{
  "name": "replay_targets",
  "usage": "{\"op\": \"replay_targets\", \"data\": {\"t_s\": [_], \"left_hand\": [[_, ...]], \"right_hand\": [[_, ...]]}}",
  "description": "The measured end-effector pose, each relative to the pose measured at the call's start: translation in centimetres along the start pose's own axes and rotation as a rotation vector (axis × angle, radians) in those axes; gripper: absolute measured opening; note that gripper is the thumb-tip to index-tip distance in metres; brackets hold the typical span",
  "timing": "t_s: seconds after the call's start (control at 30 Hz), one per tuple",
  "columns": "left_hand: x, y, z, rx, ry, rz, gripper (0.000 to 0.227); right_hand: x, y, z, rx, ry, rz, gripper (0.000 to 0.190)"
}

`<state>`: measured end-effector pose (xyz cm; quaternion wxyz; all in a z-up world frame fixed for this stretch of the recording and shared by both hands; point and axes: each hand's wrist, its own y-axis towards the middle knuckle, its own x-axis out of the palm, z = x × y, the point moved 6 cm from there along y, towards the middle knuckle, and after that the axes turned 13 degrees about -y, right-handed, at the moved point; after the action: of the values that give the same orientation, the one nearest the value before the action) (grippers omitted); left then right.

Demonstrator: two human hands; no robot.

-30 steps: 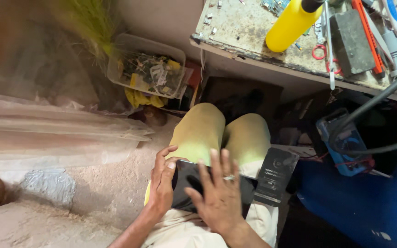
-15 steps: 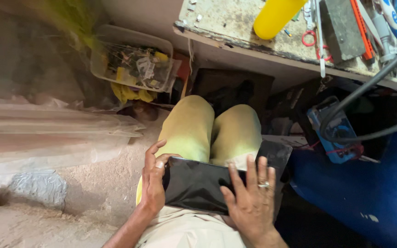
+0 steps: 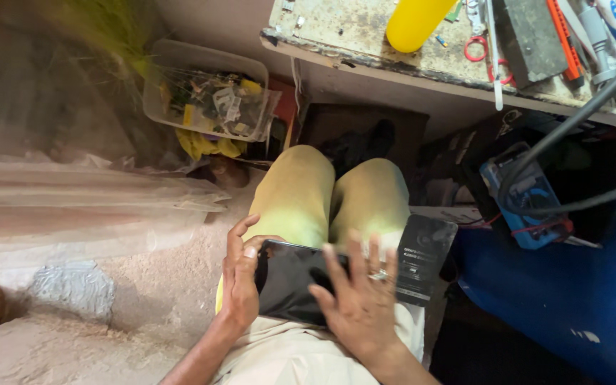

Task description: The person uses a plastic card to pry open the back of a Lenovo tablet, then applies liquid from a yellow bottle along the edges. The person continues to separate the back cover and exposes the internal components.

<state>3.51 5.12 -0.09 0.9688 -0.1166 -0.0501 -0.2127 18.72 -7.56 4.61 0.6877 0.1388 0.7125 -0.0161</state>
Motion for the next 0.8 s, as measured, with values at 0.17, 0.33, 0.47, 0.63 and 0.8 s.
{"op": "replay_targets", "data": {"t_s": [0.17,0.33,0.47,0.63,0.8], "left_hand": [[-0.1,-0.2,0.5,0.136,0.023,-0.047,0.055],[-0.2,0.0,0.4,0.087,0.032,-0.035,0.057],[-0.3,0.2,0.2,0.056,0.093,-0.022,0.058],[0.2,0.5,0.2,0.032,0.098,-0.037,0.054],[1.1,0.7,0.9,0.070,0.070,-0.080,0.053]], "right_hand": [[0.7,4.0,-5.1,-0.160,0.048,0.053,0.057],[0.5,3.4,-3.7,-0.137,0.004,0.016,0.056],[-0.6,-0.1,1.7,-0.010,-0.045,-0.017,0.058],[-1.8,-4.1,5.7,0.145,-0.130,-0.017,0.052],[-2.1,-5.3,6.2,0.182,-0.164,0.038,0.051]]}}
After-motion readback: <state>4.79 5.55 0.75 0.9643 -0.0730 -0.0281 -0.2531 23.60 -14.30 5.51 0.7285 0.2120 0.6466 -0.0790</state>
